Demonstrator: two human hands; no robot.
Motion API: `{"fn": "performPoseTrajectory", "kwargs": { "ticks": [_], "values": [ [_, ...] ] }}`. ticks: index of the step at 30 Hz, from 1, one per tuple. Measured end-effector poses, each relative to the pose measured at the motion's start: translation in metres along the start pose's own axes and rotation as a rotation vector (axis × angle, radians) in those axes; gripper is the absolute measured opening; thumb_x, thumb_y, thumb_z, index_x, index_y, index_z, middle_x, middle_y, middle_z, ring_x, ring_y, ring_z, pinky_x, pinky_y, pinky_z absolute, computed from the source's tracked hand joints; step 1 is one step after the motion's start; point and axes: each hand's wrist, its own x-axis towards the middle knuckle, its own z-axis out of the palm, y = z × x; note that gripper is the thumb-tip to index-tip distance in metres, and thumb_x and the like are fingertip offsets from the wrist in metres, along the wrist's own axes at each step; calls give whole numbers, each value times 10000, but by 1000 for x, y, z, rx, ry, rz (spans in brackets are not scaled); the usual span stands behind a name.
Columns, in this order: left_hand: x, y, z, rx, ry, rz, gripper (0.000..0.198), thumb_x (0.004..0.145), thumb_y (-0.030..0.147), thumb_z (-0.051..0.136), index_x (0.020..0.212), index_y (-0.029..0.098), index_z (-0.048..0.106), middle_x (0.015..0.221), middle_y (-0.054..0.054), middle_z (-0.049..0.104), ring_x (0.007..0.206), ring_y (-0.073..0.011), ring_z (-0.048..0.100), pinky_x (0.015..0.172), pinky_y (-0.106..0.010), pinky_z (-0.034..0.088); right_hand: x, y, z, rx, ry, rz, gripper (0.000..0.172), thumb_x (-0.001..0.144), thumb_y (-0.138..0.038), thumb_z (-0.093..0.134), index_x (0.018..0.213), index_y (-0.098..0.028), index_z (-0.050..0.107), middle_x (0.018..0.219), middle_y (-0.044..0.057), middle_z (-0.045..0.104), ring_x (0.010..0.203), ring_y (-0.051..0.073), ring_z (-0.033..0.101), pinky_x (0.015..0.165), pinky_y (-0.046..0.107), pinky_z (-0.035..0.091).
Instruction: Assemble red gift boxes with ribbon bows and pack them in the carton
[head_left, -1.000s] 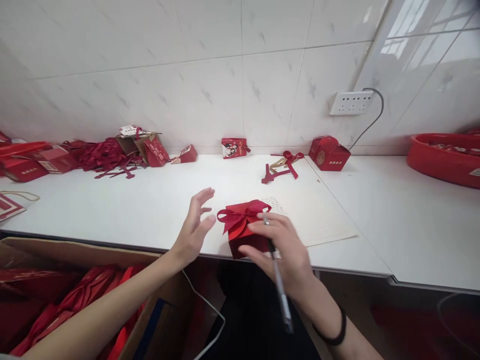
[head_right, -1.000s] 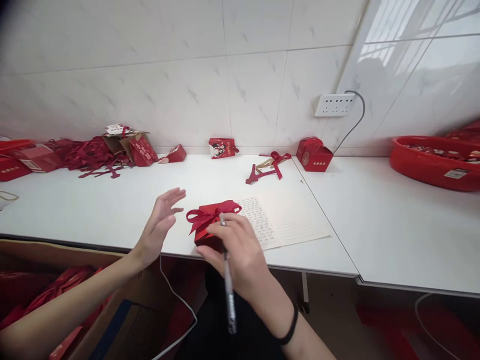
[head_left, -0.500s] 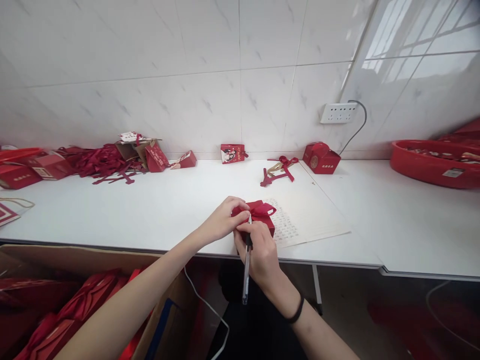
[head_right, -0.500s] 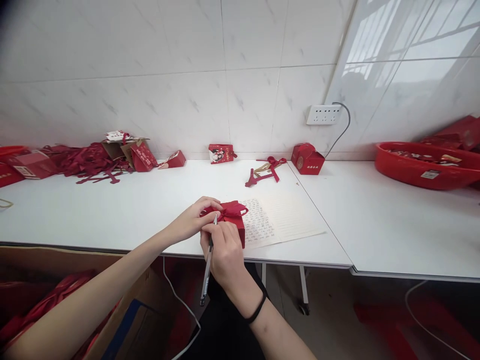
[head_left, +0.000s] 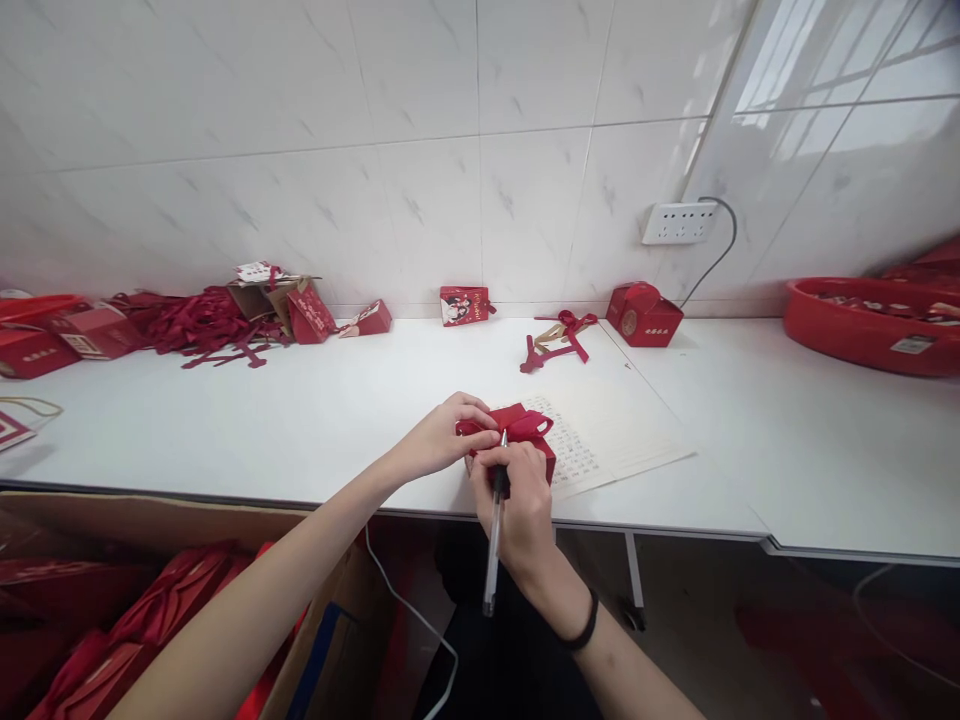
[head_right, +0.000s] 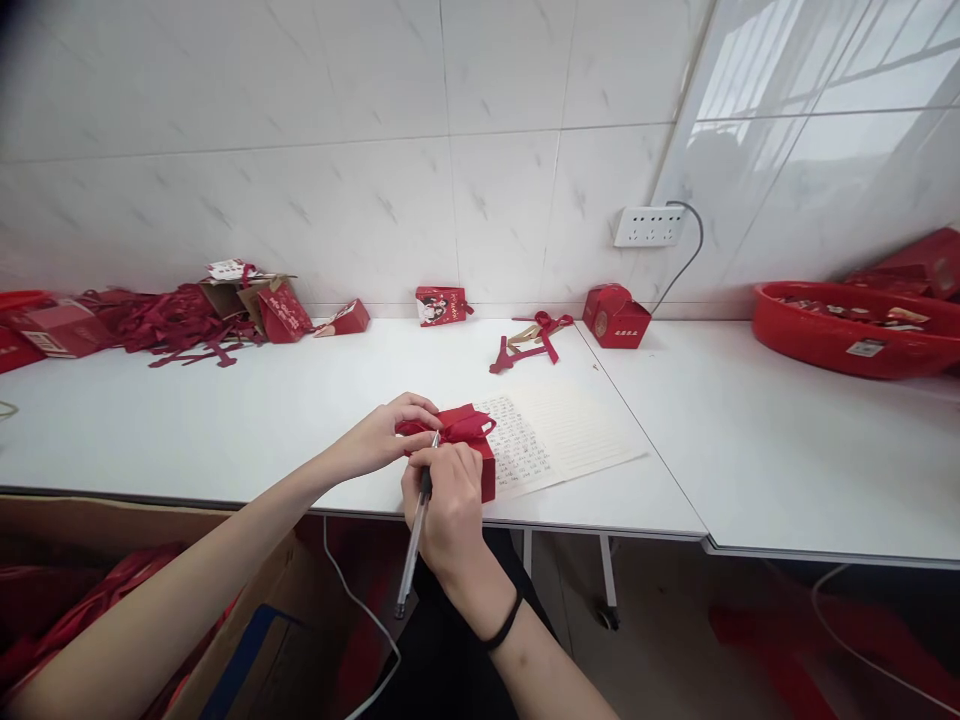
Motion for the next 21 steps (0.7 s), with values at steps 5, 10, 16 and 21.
{"fn": "performPoseTrajectory", "kwargs": {
  "ticks": [5, 10, 16, 21],
  "values": [
    [4, 8, -2, 88, -24, 14, 123, 697, 303, 650, 749, 192, 638, 1033, -36, 549, 901, -171, 589, 803, -309, 501, -4, 3, -2, 77, 46, -25, 222, 821, 14, 544, 828, -196, 472, 705, 3, 564, 631, 150, 476, 634, 306, 384],
    [11, 13, 2, 204, -41, 29, 92, 696, 277, 639, 685, 187, 625, 1018, -30, 558, 852, -167, 596, 771, -313, 499, -7, 5, -2, 90, 44, -86, 242, 814, 29, 545, 805, -198, 461, 685, -8, 570, 590, 135, 468, 640, 312, 373],
    [8, 8, 9, 155, 36, 10, 89, 708, 249, 631, 640, 192, 630, 1056, -29, 582, 938, -177, 600, 862, -320, 478, -5, 7, -5, 69, 37, -95, 244, 825, 21, 527, 778, -205, 447, 647, -25, 545, 556, 123, 429, 656, 320, 358],
    [8, 4, 12, 169, 60, 12, 133, 722, 283, 627, 618, 202, 646, 1102, -24, 593, 993, -194, 593, 915, -341, 458, -7, 4, -3, 103, 16, -144, 246, 822, 8, 547, 758, -204, 440, 642, -34, 556, 557, 116, 457, 657, 320, 360]
  ]
}}
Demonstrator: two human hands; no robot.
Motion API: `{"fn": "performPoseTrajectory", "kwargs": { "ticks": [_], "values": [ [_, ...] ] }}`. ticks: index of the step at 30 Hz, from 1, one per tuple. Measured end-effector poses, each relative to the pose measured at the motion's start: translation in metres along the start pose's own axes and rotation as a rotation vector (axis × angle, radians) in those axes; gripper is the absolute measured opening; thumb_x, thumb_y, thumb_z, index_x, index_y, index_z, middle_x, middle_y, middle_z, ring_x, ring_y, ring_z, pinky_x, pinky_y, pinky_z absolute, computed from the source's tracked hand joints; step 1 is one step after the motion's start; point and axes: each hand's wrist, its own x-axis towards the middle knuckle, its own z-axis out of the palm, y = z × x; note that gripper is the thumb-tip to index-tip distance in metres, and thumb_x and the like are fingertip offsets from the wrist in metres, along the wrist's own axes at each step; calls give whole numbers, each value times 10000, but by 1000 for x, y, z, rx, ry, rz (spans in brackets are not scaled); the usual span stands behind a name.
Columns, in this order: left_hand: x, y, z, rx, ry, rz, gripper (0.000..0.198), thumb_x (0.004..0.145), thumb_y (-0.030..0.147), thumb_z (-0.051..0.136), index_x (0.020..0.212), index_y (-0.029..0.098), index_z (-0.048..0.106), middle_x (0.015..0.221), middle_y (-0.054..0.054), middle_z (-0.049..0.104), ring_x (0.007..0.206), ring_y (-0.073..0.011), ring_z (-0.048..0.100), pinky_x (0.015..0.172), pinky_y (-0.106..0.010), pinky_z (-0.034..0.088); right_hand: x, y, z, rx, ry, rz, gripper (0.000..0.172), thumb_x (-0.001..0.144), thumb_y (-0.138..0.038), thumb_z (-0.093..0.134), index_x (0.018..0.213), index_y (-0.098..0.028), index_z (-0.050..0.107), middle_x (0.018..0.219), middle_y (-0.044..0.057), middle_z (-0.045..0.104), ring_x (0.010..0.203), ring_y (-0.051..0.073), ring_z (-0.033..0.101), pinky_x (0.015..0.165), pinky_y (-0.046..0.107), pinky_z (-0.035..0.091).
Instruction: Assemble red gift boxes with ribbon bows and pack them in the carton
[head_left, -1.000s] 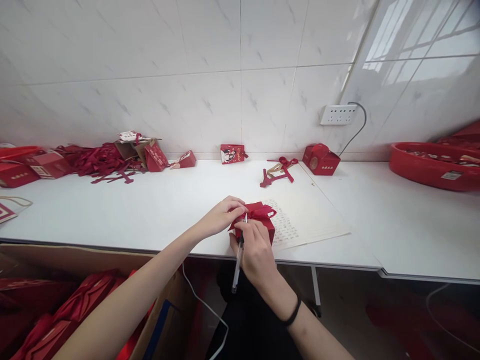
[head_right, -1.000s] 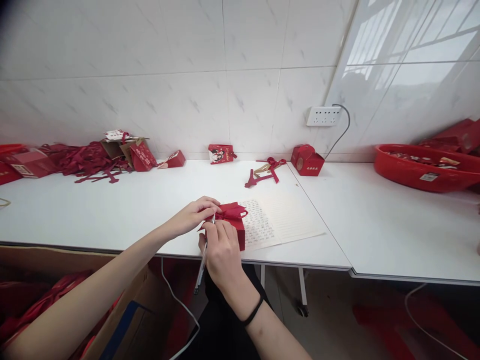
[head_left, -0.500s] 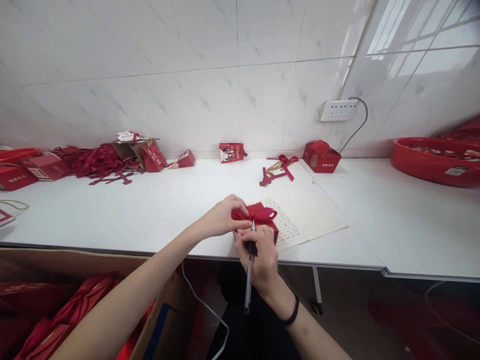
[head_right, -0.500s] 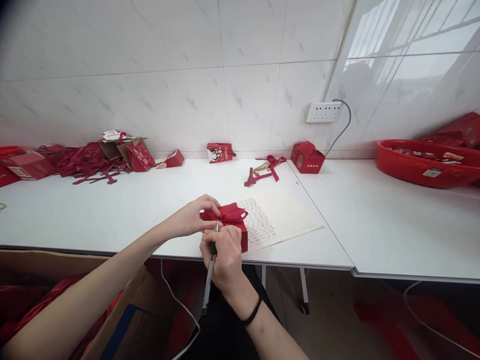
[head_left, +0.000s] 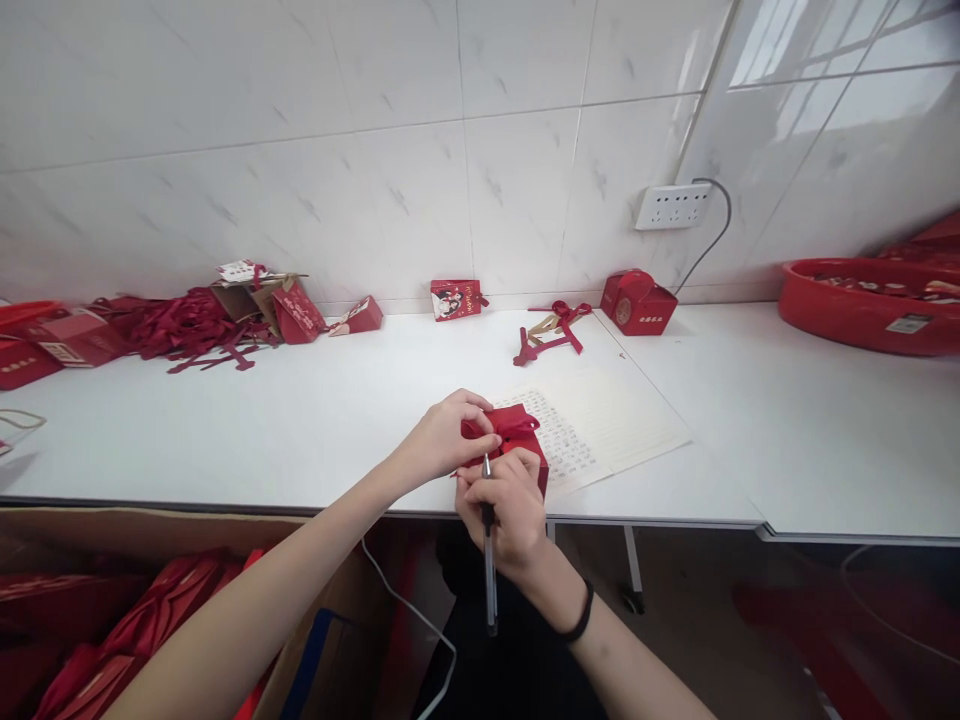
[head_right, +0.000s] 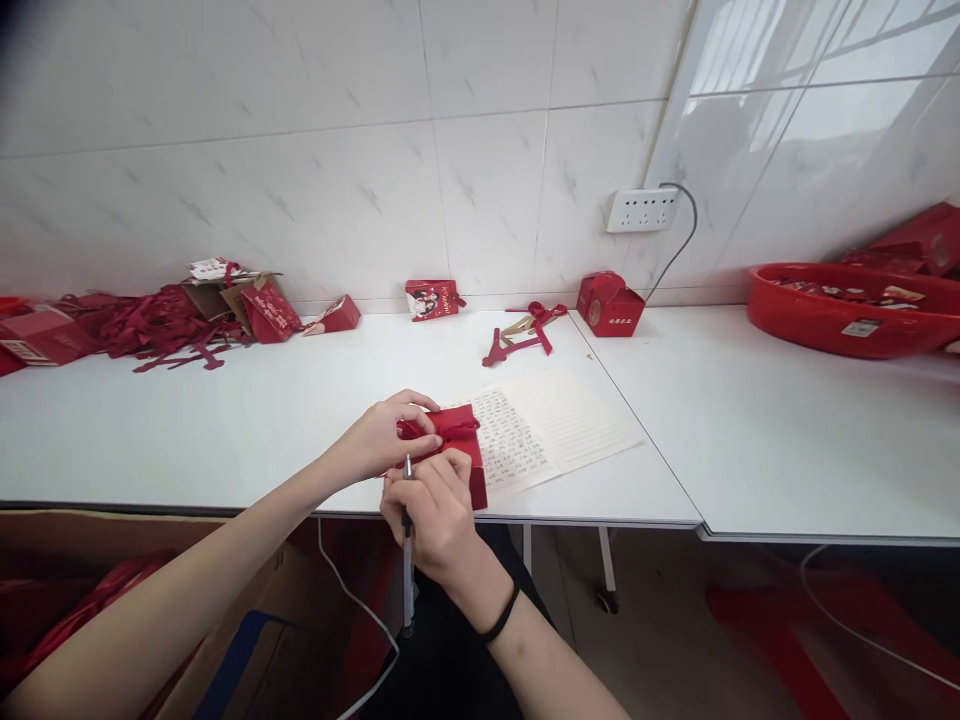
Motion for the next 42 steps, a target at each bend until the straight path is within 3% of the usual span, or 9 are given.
{"fn": "performPoseTrajectory", "kwargs": {
  "ticks": [6, 10, 14, 16, 18, 22, 33, 38, 42],
  "values": [
    [-4, -4, 4, -79, 33, -42, 128, 726, 300, 636, 643, 206, 664, 1139, -23, 592, 1041, -196, 581, 917, -325, 464, -3, -9, 0, 70, -82, -44, 239, 828, 8, 541, 747, -197, 447, 671, -22, 590, 558, 115, 494, 615, 313, 372],
    [-8, -6, 6, -193, 32, -85, 124, 736, 307, 633, 678, 201, 656, 1136, -46, 586, 1062, -199, 566, 878, -315, 486, 13, -4, -32, 241, -277, 37, 145, 888, -72, 506, 824, -203, 501, 764, 21, 643, 697, 159, 589, 632, 309, 460],
    [-9, -6, 5, -231, 9, -99, 118, 749, 292, 624, 682, 195, 636, 1115, -64, 579, 1056, -205, 557, 871, -326, 487, 37, 20, -69, 136, -207, 533, 150, 964, -217, 420, 838, -224, 501, 821, 25, 671, 775, 176, 629, 656, 295, 500],
    [-9, -6, 4, -229, -14, -103, 106, 753, 278, 623, 690, 194, 632, 1112, -65, 571, 1023, -202, 564, 864, -332, 490, 45, 33, -77, 44, -292, 789, 195, 975, -277, 408, 820, -220, 511, 764, 15, 666, 683, 165, 622, 585, 261, 484],
    [-10, -6, 3, -227, -30, -92, 91, 760, 264, 623, 702, 194, 626, 1112, -64, 563, 1014, -200, 563, 869, -336, 488, 49, 40, -77, 26, -399, 893, 191, 928, -349, 505, 792, -216, 525, 706, 4, 642, 596, 158, 587, 517, 243, 455],
    [-12, -7, 3, -223, -29, -30, 49, 785, 226, 609, 744, 199, 611, 1128, -60, 548, 1065, -199, 540, 926, -354, 464, 53, 36, -70, 58, -412, 944, 169, 798, -315, 656, 765, -216, 524, 684, -10, 596, 550, 141, 525, 494, 239, 435],
    [-14, -11, 4, -175, -8, 174, 95, 828, 155, 556, 888, 209, 605, 1150, -62, 548, 1149, -198, 474, 958, -385, 447, 71, 13, -64, 147, -417, 1032, 134, 832, -213, 597, 774, -220, 476, 688, -25, 574, 574, 123, 497, 515, 232, 412],
    [-12, -12, 4, -213, -15, 157, 43, 806, 152, 572, 798, 192, 561, 1114, -68, 562, 1129, -202, 489, 951, -388, 449, 66, 4, -53, 142, -358, 993, 143, 808, -159, 610, 844, -225, 489, 797, -14, 604, 690, 139, 553, 614, 252, 451],
    [-10, -11, 2, -169, -39, 167, 131, 812, 144, 551, 927, 203, 573, 1110, -66, 568, 1128, -195, 492, 955, -388, 443, 65, 6, -52, 71, -427, 870, 99, 811, -138, 554, 845, -214, 501, 789, -7, 576, 701, 152, 542, 632, 275, 443]
  ]
}}
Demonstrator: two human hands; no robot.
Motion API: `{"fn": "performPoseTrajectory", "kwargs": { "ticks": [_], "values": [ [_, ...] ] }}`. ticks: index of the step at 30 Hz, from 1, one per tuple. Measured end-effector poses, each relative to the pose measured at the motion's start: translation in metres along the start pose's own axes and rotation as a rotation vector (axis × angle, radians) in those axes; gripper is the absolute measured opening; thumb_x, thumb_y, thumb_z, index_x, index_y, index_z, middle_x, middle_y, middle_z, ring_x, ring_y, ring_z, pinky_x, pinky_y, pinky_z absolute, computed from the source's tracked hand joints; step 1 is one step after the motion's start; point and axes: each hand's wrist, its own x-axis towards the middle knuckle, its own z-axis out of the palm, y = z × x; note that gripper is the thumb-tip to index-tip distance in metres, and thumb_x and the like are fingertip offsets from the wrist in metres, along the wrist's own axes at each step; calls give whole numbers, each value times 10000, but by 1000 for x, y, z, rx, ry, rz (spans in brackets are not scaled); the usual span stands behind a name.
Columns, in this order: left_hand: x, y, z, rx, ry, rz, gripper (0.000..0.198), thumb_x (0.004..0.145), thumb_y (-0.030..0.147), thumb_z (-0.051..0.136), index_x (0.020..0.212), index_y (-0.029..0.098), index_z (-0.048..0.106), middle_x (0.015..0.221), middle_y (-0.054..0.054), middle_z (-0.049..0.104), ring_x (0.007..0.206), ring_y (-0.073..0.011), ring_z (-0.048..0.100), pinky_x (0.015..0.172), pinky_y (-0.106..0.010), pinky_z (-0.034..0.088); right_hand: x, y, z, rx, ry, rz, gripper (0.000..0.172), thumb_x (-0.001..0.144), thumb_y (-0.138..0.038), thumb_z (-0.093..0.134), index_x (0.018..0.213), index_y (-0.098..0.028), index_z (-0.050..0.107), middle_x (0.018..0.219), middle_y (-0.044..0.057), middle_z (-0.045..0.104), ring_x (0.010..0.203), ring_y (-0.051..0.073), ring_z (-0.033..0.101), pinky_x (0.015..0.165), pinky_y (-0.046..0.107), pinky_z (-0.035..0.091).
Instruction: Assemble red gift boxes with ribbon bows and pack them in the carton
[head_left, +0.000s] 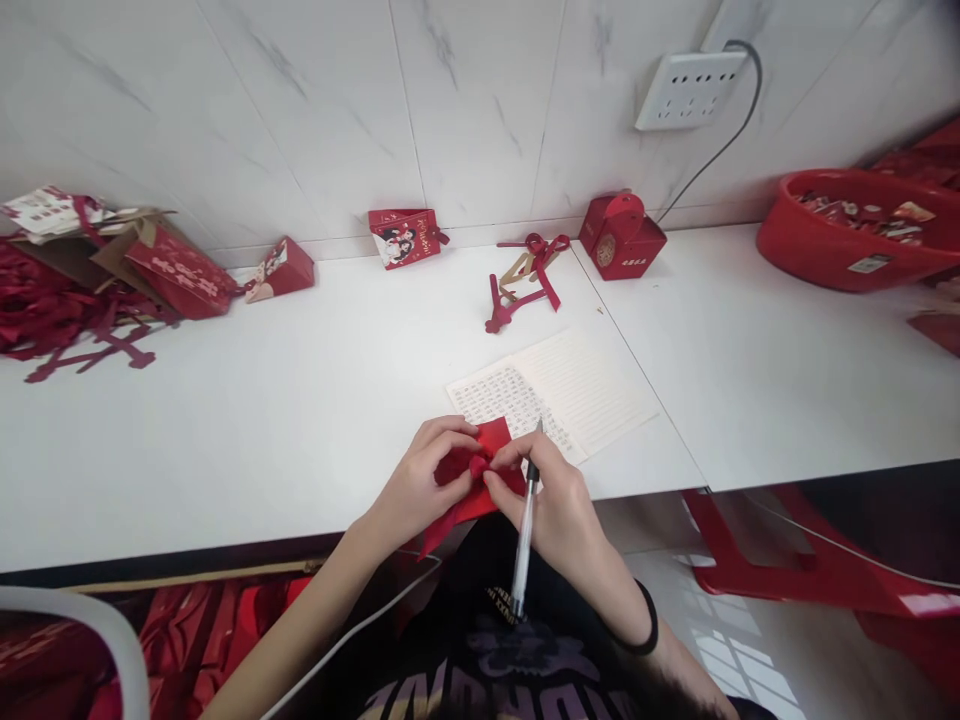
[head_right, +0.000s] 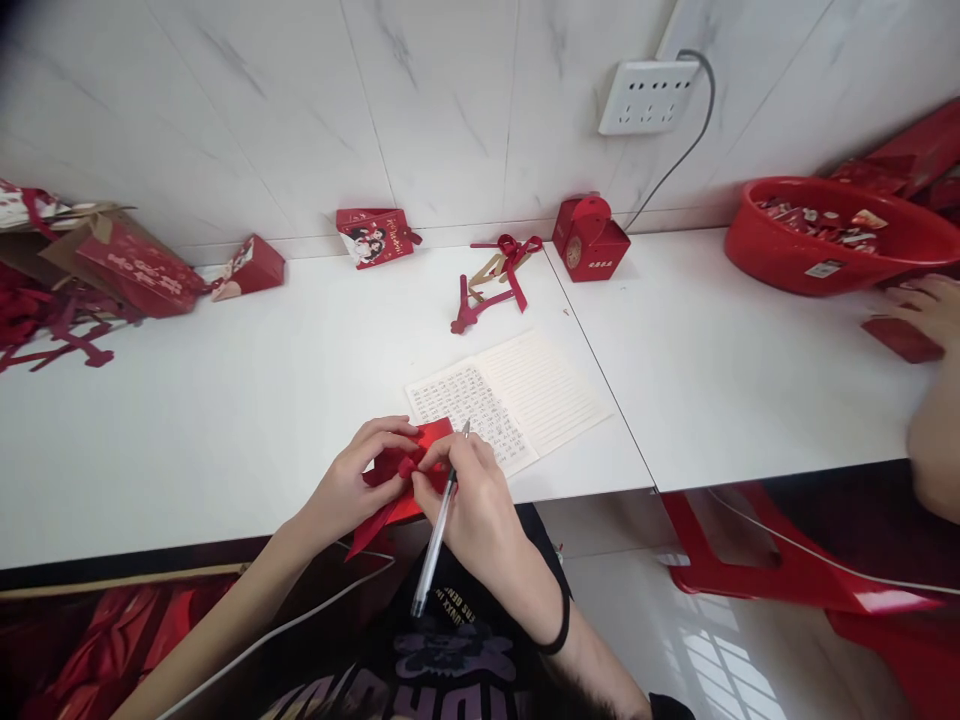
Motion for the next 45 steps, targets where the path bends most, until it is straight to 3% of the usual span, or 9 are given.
{"fn": "performPoseTrajectory", "kwargs": {
  "ticks": [5, 8, 13, 20, 27, 31, 36, 40, 45],
  "values": [
    [5, 13, -2, 256, -29, 48, 52, 794, 144, 559, 792, 196, 563, 1045, -50, 606, 1124, -222, 488, 979, -431, 379, 7, 18, -9, 28, -97, -90, 111, 786, -149, 540, 830, -211, 459, 749, -17, 547, 668, 150, 531, 616, 274, 441],
    [6, 25, 0, 387, -66, -35, 65, 777, 136, 562, 780, 201, 559, 989, -30, 623, 1058, -219, 512, 975, -442, 353, 9, 30, -10, 55, -100, -173, 84, 801, -157, 520, 836, -211, 467, 780, 2, 564, 713, 165, 547, 643, 288, 455],
    [5, 31, 9, 277, -16, -134, 90, 789, 149, 536, 832, 201, 595, 1008, -37, 603, 1004, -192, 526, 891, -368, 428, 9, 37, -11, 30, -113, -285, 47, 826, -188, 520, 816, -209, 479, 767, 17, 573, 721, 178, 543, 655, 307, 465],
    [2, 29, 20, 121, 126, -198, 62, 772, 172, 570, 809, 184, 619, 1011, -52, 593, 982, -179, 542, 881, -349, 452, 16, 30, -16, 252, -284, -181, 89, 818, -254, 552, 819, -208, 476, 814, 16, 595, 743, 168, 602, 677, 296, 485],
    [0, 32, 20, 53, 163, -199, 108, 722, 106, 556, 775, 185, 608, 994, -46, 588, 999, -177, 540, 908, -343, 447, 32, 32, -17, 330, -268, -100, 177, 798, -314, 580, 771, -203, 445, 712, 11, 592, 632, 158, 535, 606, 286, 444],
    [-2, 31, 20, 10, 188, -179, 152, 739, 118, 569, 868, 195, 591, 1013, -42, 576, 1011, -171, 537, 924, -340, 442, 35, 32, -18, 292, -215, -46, 232, 787, -350, 640, 737, -195, 474, 612, -30, 509, 543, 129, 443, 528, 248, 370],
    [-2, 28, 16, 19, 126, -164, 43, 782, 207, 613, 823, 194, 612, 1021, -41, 578, 1047, -180, 518, 940, -351, 428, 40, 31, -23, 221, -225, -60, 186, 823, -345, 607, 764, -200, 508, 701, -4, 581, 626, 152, 487, 586, 269, 381],
    [-1, 25, 17, 24, 114, -171, 65, 819, 225, 585, 848, 201, 638, 1039, -33, 593, 1046, -178, 515, 949, -369, 422, 42, 41, -37, 114, -125, 37, 205, 844, -366, 585, 784, -210, 468, 730, 14, 628, 661, 178, 504, 645, 309, 385],
    [-1, 20, 22, -10, 152, -143, 93, 833, 188, 568, 862, 202, 655, 1016, -30, 615, 1040, -173, 517, 935, -363, 432, 31, 45, -50, 16, -263, -48, 127, 842, -283, 585, 876, -218, 482, 939, 47, 654, 808, 199, 535, 749, 343, 402]
  ]
}}
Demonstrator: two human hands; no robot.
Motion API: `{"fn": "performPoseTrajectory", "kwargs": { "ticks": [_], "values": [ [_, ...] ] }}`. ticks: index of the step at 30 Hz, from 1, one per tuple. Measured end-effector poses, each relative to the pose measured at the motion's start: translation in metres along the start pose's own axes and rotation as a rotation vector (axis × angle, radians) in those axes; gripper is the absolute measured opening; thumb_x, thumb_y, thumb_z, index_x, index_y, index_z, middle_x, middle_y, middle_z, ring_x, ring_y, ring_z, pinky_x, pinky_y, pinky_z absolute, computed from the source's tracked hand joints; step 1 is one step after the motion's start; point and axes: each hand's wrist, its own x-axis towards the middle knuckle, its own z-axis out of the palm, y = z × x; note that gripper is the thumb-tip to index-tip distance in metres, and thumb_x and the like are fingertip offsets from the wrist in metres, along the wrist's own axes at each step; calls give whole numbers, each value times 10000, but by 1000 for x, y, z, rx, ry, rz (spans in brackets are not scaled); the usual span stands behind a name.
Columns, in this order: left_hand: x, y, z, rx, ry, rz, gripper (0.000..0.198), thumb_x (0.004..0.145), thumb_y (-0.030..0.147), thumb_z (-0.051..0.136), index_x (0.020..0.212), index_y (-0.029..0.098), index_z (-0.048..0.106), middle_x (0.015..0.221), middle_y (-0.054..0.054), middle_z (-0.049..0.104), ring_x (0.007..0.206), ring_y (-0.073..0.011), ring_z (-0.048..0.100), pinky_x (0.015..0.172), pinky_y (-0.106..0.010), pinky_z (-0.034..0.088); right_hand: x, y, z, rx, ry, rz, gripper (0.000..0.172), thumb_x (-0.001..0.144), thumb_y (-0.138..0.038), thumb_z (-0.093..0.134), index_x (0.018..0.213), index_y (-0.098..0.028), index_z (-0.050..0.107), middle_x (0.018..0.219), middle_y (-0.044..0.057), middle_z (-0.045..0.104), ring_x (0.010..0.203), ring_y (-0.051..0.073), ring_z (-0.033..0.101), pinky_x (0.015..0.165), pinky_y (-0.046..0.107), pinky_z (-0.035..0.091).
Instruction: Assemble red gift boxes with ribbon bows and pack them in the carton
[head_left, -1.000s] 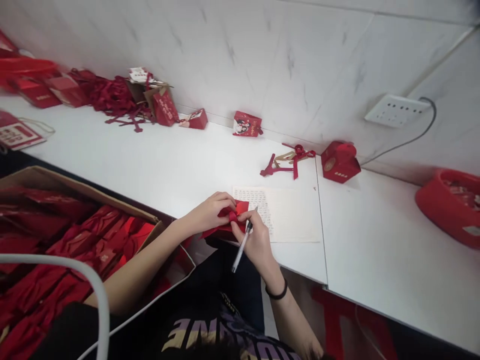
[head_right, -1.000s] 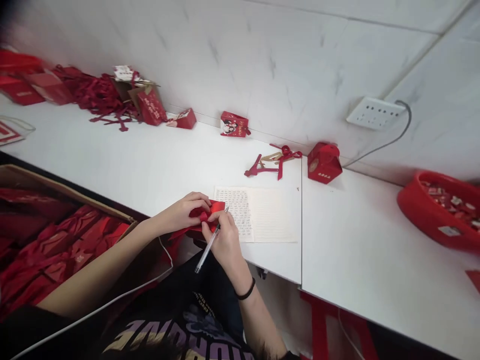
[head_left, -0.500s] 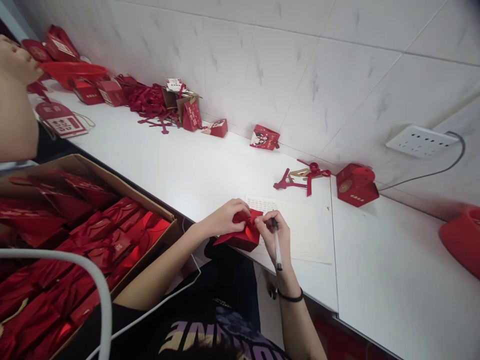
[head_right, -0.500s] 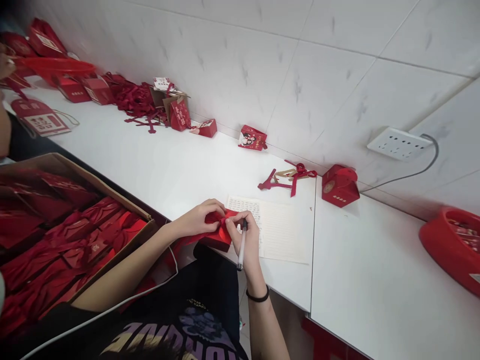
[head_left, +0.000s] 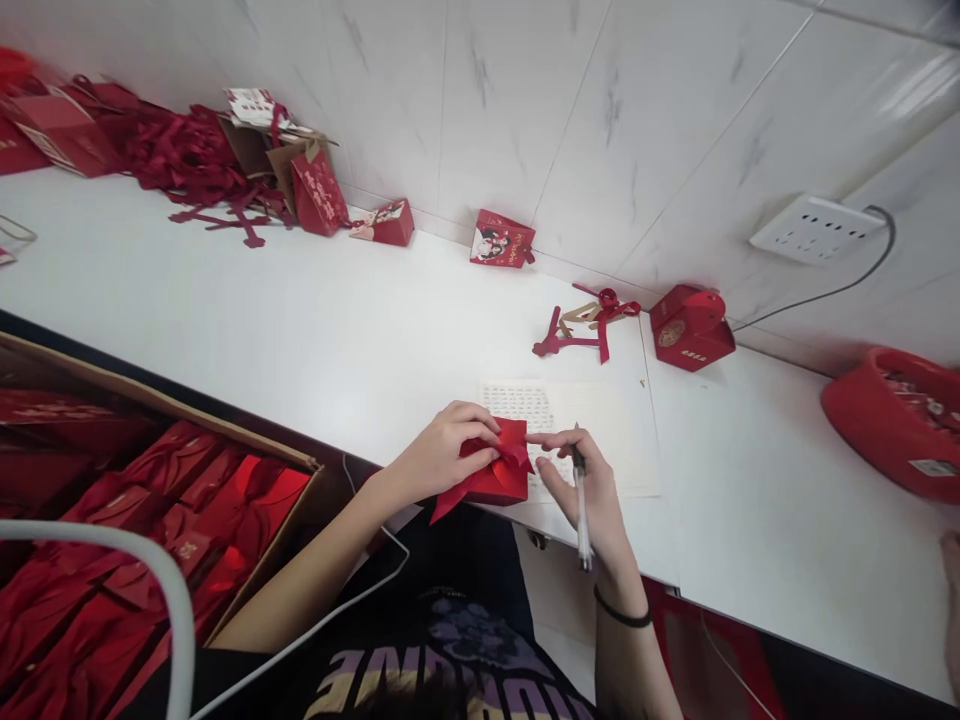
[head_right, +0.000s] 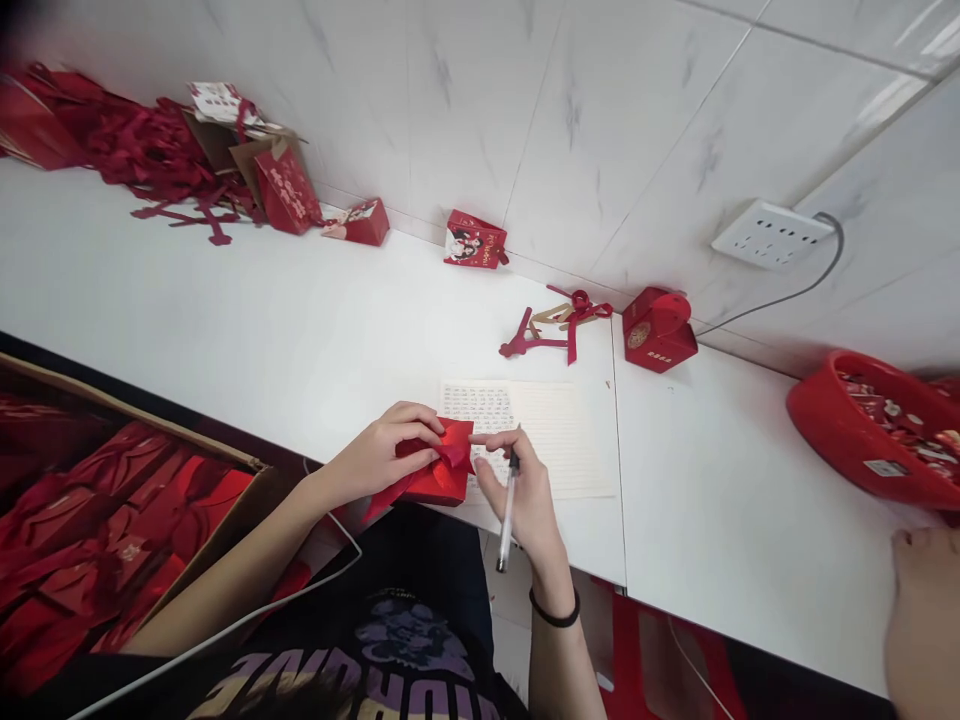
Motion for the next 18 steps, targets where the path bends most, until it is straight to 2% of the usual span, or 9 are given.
{"fn": "performPoseTrajectory", "kwargs": {
  "ticks": [2, 6, 12, 18],
  "values": [
    [0, -1, 1, -4, 8, 21, 99, 841, 185, 559, 867, 201, 653, 1002, -31, 619, 1042, -174, 518, 935, -371, 433, -5, -4, 2, -25, -31, -8, 127, 830, -270, 609, 892, -220, 510, 901, 31, 635, 790, 187, 532, 719, 318, 414],
    [-1, 0, -2, -2, 11, 25, 93, 827, 215, 588, 912, 191, 614, 1041, -44, 593, 1057, -177, 529, 924, -377, 454, -10, -14, 9, -63, 9, 69, 89, 841, -261, 591, 869, -219, 518, 792, -1, 575, 710, 156, 511, 639, 267, 418],
    [0, 7, -9, 103, -51, 25, 12, 792, 181, 593, 794, 170, 597, 1067, -56, 565, 1000, -167, 569, 872, -328, 488, -15, -25, 7, -94, -8, 210, 109, 836, -275, 556, 822, -216, 466, 717, -13, 552, 633, 139, 515, 587, 246, 425],
    [-1, 6, -4, 120, -10, 24, 52, 801, 163, 561, 772, 169, 603, 1061, -51, 572, 1006, -164, 566, 888, -327, 482, -19, -32, 6, -150, -44, 228, 129, 843, -283, 536, 764, -212, 462, 681, -16, 543, 591, 133, 519, 549, 237, 411]
  ]
}}
